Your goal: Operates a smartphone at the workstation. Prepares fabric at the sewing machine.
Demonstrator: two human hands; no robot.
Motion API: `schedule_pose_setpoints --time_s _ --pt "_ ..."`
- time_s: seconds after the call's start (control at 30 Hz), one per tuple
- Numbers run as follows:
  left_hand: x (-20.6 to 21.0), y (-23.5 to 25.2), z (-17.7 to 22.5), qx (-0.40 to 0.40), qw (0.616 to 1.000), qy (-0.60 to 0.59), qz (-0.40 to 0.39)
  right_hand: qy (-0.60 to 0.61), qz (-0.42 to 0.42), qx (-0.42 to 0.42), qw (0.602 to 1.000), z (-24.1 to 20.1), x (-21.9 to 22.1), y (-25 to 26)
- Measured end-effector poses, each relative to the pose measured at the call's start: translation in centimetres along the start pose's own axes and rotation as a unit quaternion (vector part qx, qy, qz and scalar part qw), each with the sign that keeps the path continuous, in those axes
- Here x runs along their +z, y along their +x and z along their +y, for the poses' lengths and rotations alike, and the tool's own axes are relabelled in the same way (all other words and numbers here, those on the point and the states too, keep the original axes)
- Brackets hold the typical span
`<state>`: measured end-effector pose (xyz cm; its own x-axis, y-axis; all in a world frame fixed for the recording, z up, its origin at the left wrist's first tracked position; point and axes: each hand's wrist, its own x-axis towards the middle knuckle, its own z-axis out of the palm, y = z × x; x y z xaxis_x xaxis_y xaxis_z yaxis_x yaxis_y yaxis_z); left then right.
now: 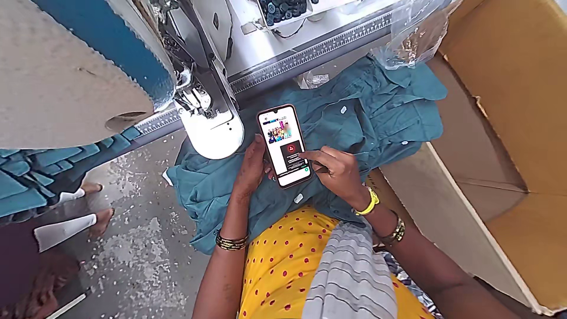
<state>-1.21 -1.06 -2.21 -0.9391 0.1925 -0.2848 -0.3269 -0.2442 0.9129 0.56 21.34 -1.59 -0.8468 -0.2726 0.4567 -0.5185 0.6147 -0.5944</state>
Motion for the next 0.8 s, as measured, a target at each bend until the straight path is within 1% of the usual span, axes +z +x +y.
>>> schedule_pose_setpoints --time_s 0.33,0.8 --pt "0.07 0.0 0.18 0.002 1.0 0.015 -0.002 0.01 -0.004 -0.007 1.0 -0.11 0.01 0.29" --pt "0.18 0.0 0.27 -0.004 1.0 0.0 -0.001 0.012 -0.002 -0.021 1.0 -0.37 0.18 0.44"
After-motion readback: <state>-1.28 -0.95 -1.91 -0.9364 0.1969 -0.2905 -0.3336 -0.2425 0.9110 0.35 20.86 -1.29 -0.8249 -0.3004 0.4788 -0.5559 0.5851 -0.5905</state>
